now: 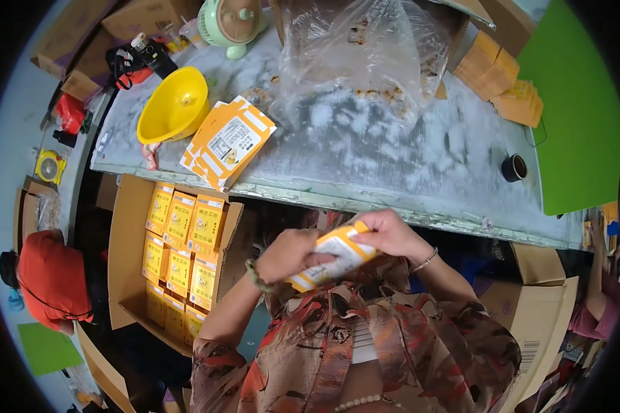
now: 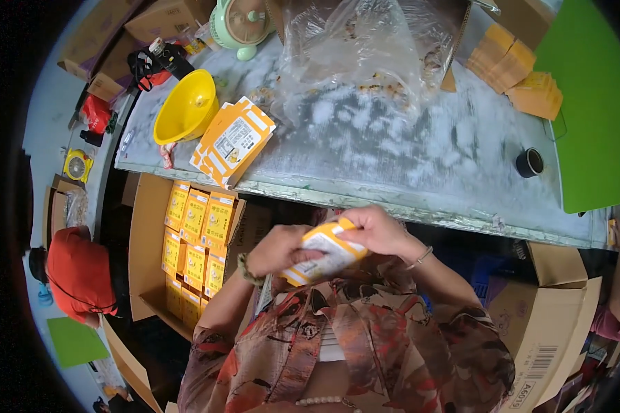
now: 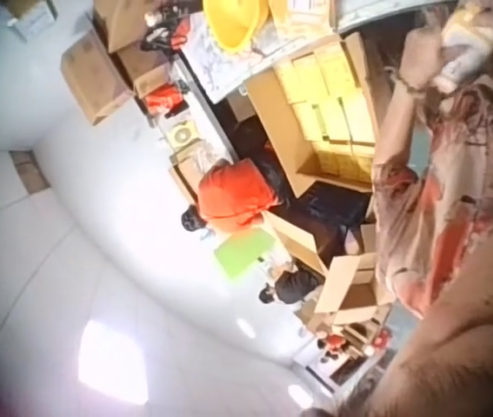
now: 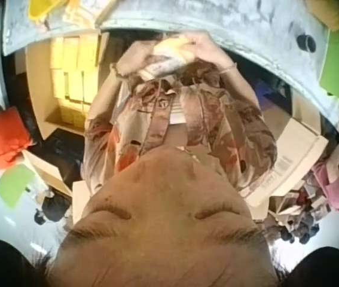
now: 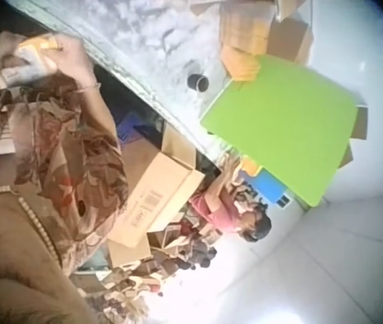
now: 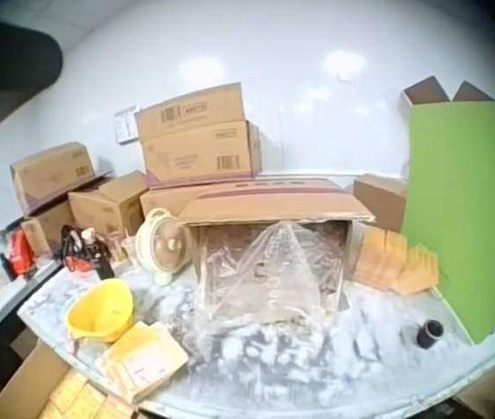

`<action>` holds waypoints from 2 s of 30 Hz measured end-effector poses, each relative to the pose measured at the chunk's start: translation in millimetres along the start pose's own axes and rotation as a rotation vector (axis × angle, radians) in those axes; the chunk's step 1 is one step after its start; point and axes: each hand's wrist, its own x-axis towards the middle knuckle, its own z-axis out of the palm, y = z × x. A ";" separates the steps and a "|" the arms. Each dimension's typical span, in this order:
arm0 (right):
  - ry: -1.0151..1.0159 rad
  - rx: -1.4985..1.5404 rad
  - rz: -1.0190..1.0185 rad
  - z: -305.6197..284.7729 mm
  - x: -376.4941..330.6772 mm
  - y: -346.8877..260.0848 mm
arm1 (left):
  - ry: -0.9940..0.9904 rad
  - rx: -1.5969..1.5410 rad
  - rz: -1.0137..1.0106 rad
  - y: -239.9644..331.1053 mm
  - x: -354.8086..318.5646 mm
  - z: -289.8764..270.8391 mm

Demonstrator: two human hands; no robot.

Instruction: Packing individual yellow product boxes into larger cardboard shipping cartons.

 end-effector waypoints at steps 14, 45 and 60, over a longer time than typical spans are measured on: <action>0.370 0.026 -0.166 28.2 6.9 26.9 | 0.690 -1.162 -0.266 -1.8 -0.2 50.5; 0.910 -1.108 -0.206 -321.9 225.1 46.6 | 0.663 -1.355 -0.445 -54.3 -21.7 27.8; 0.843 -1.007 -0.207 -364.5 254.0 53.3 | 0.731 -1.471 -0.387 -78.8 29.1 33.3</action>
